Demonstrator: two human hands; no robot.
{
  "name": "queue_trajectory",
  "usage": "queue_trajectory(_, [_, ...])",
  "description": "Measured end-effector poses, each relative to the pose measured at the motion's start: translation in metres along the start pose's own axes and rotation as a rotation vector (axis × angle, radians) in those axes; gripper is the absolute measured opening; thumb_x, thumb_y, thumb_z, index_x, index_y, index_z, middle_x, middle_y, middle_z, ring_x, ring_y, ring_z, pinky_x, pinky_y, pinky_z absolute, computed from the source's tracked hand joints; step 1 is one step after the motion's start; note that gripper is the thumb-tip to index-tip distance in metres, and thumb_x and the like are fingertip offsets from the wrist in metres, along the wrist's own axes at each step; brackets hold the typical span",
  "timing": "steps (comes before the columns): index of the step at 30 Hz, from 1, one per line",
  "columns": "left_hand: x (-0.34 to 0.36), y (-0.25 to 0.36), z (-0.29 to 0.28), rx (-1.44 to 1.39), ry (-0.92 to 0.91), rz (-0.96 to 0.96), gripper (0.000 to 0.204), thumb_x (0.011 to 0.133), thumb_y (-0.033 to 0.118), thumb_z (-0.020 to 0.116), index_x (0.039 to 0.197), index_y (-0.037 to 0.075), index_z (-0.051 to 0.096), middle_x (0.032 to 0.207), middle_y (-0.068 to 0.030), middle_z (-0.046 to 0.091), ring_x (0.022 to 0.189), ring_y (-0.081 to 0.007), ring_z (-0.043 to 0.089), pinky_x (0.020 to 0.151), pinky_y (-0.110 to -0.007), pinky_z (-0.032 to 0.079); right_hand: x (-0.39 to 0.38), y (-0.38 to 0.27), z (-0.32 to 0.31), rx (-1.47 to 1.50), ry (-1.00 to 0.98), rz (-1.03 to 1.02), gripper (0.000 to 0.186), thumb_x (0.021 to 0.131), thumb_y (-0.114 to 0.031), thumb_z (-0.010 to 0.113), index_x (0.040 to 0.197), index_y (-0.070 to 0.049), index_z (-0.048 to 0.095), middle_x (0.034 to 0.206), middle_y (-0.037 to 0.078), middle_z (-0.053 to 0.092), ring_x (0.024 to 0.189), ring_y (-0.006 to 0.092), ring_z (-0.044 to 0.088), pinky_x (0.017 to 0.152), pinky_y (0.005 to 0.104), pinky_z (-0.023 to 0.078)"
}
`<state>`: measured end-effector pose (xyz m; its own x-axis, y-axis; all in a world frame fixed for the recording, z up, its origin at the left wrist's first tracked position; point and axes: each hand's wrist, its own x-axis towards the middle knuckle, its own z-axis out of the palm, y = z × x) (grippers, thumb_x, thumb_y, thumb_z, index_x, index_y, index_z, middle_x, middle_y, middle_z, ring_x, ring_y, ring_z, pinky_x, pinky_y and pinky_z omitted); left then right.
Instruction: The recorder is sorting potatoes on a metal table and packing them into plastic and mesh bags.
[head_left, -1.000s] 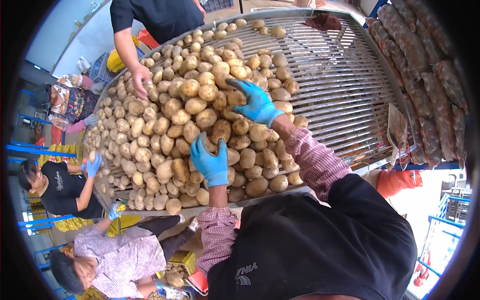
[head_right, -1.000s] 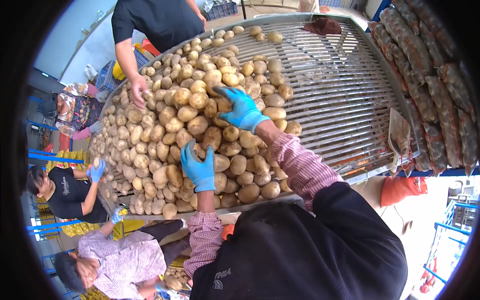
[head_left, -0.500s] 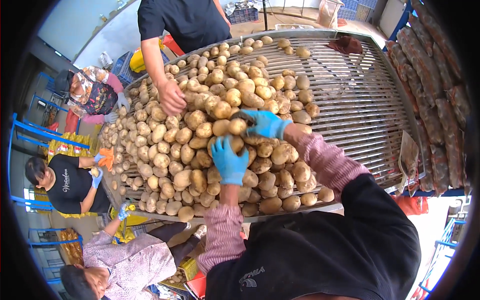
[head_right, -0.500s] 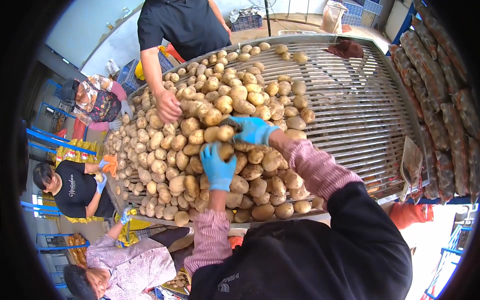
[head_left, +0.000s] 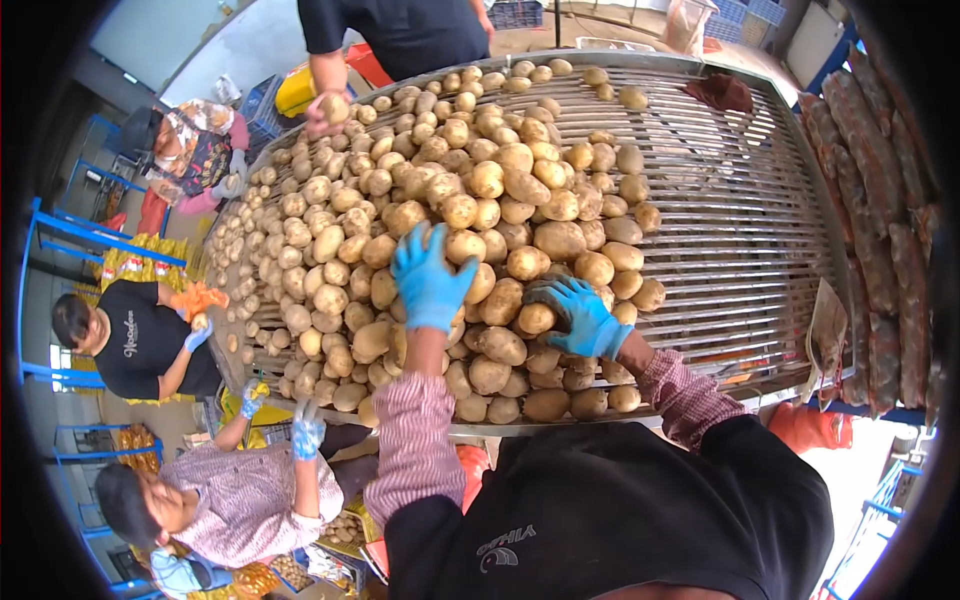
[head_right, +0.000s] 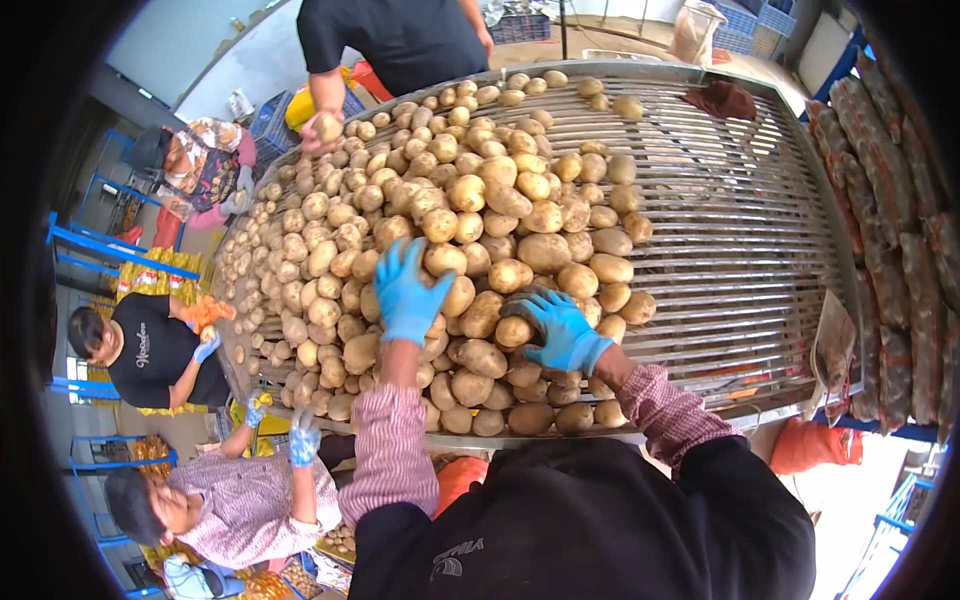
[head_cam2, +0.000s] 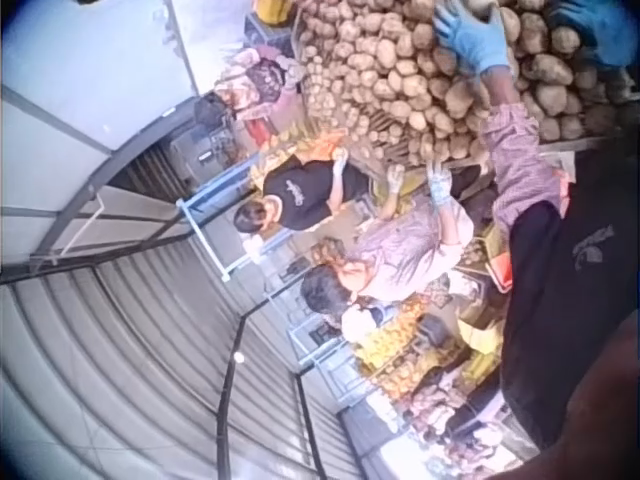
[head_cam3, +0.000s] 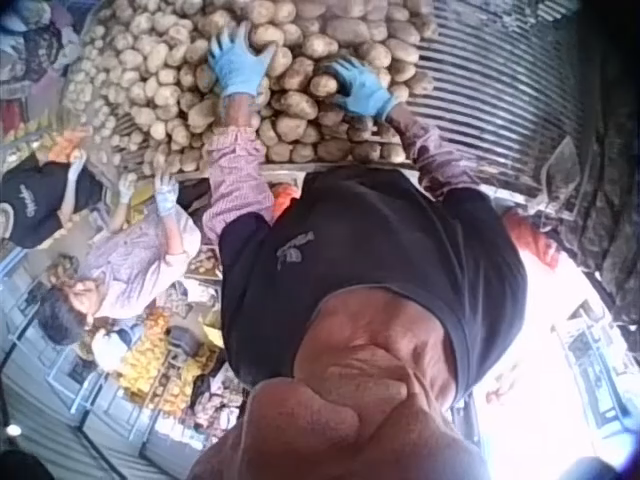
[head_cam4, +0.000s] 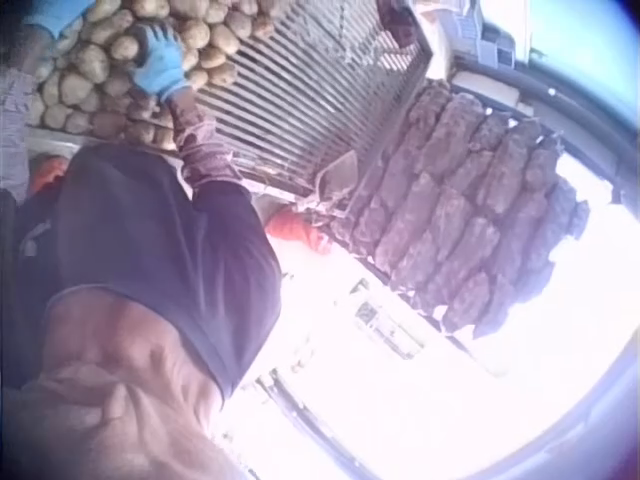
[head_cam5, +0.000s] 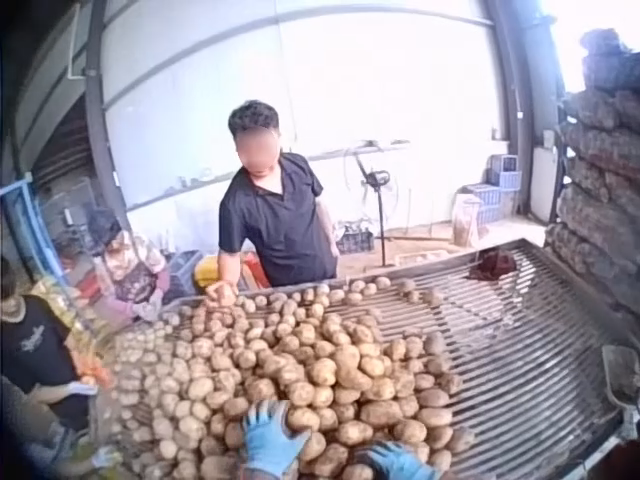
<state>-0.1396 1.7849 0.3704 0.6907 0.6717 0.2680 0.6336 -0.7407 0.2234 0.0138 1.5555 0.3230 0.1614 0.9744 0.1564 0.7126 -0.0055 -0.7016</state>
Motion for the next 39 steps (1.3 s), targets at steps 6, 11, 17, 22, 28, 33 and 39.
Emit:
queue_trajectory(6, [0.038,0.012,0.012,0.113,-0.345,-0.191,0.1,0.075,0.07,0.079,0.149,0.009,0.05,0.16,-0.0087,0.038,0.15,-0.0366,0.028,0.12,-0.065,0.03,0.005,-0.002,0.004,0.004,0.04,0.029,0.069,0.072,-0.032,0.083,0.135,-0.019,0.059,0.139,0.014,0.06,0.138,0.043,0.048,0.116,0.0559,0.038])
queue_trajectory(11, [0.032,0.005,0.014,0.113,-0.285,-0.221,0.09,0.069,0.063,0.087,0.137,0.012,0.058,0.158,-0.0078,0.041,0.147,-0.035,0.031,0.113,-0.072,0.032,0.004,-0.008,0.002,-0.009,0.053,0.061,0.07,0.071,-0.029,0.083,0.136,-0.018,0.06,0.139,0.013,0.061,0.138,0.0411,0.049,0.115,0.0538,0.039])
queue_trajectory(17, [0.037,-0.08,-0.005,0.258,-0.006,-0.239,0.087,0.068,0.061,0.087,0.135,0.014,0.056,0.148,-0.0108,0.047,0.145,-0.0377,0.034,0.11,-0.069,0.034,0.003,-0.005,0.0,0.02,0.09,0.056,0.069,0.07,-0.029,0.083,0.134,-0.015,0.06,0.138,0.014,0.061,0.137,0.0409,0.05,0.116,0.054,0.038])
queue_trajectory(22, [0.035,-0.182,-0.015,0.035,0.242,-0.117,0.075,0.069,0.049,0.09,0.124,0.01,0.057,0.131,-0.0097,0.056,0.129,-0.0367,0.047,0.101,-0.056,0.048,0.006,-0.001,0.008,-0.027,0.126,0.069,0.073,0.071,-0.035,0.084,0.136,-0.013,0.059,0.137,0.015,0.062,0.135,0.0426,0.051,0.116,0.0552,0.037])
queue_trajectory(28, [0.016,-0.231,-0.054,0.344,0.161,-0.475,0.074,0.078,0.046,0.087,0.133,0.005,0.058,0.134,-0.0138,0.057,0.131,-0.0368,0.049,0.104,-0.052,0.048,0.007,-0.001,0.012,-0.041,0.104,0.101,0.075,0.07,-0.034,0.086,0.137,-0.015,0.059,0.139,0.015,0.062,0.135,0.042,0.051,0.116,0.0558,0.037])
queue_trajectory(33, [0.011,-0.148,-0.036,-0.225,-0.193,-0.062,0.076,0.08,0.057,0.082,0.133,0.006,0.063,0.142,-0.013,0.061,0.13,-0.0322,0.058,0.114,-0.049,0.041,0.01,-0.001,0.005,-0.086,0.021,0.05,0.079,0.071,-0.034,0.086,0.142,-0.013,0.057,0.142,0.015,0.059,0.136,0.0406,0.051,0.117,0.0547,0.036])
queue_trajectory(39, [0.026,-0.071,-0.016,-0.078,-0.483,-0.072,0.088,0.076,0.07,0.079,0.14,0.012,0.061,0.145,-0.0145,0.054,0.133,-0.0362,0.053,0.115,-0.053,0.039,0.041,-0.01,-0.012,0.447,0.075,0.18,0.079,0.085,-0.041,0.082,0.149,-0.007,0.051,0.146,0.018,0.057,0.132,0.0359,0.057,0.114,0.0451,0.043])
